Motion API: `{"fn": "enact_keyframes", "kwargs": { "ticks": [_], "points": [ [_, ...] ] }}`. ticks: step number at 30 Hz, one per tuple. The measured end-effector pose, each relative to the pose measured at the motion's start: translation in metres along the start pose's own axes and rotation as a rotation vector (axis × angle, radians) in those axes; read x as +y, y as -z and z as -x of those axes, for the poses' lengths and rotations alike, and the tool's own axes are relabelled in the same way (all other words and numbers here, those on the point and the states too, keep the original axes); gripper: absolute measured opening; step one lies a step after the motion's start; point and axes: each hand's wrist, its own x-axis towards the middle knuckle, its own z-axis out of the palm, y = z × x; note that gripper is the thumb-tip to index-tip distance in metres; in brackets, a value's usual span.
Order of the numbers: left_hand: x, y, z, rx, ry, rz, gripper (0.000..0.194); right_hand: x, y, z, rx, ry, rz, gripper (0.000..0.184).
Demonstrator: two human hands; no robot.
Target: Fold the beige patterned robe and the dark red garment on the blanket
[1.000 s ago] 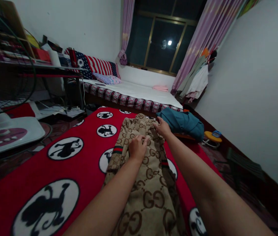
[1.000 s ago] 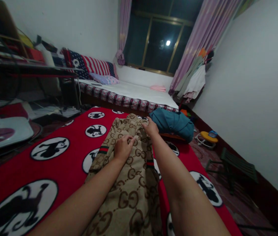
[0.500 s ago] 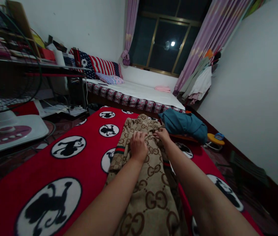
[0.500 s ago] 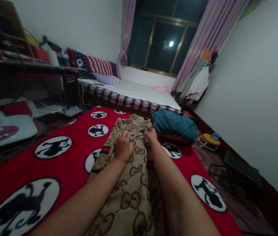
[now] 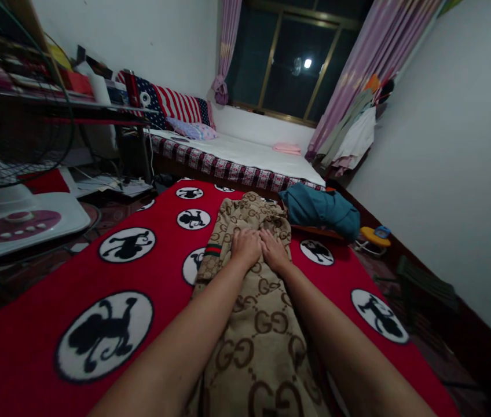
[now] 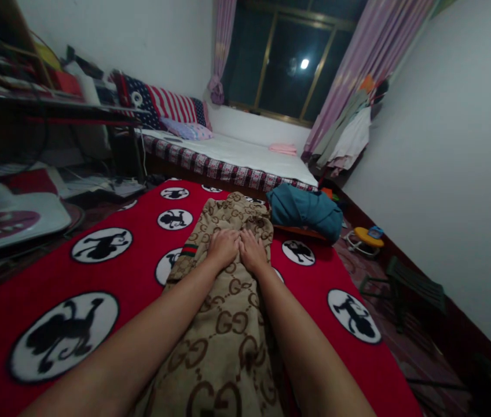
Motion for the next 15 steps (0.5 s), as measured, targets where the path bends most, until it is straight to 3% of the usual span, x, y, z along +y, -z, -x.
{"fn": "enact_keyframes", "kwargs": {
  "ticks": [5,9,12,15],
  "points": [
    [-0.008,0.010,0.014,-0.144,-0.092,-0.022,0.055,-0.003,0.009,0.019,-0.056,-0.027,0.040,0.054],
    [-0.013,0.024,0.041,-0.177,-0.261,-0.038,0.066,-0.002,0.015,0.059,-0.059,0.079,-0.030,0.058],
    [-0.019,0.040,0.065,-0.190,-0.374,0.019,0.058,0.000,0.028,0.101,0.012,0.225,-0.173,0.053],
    [-0.032,0.068,0.089,-0.254,-0.495,0.126,0.044,0.006,0.047,0.147,0.107,0.396,-0.263,0.054]
  ]
}}
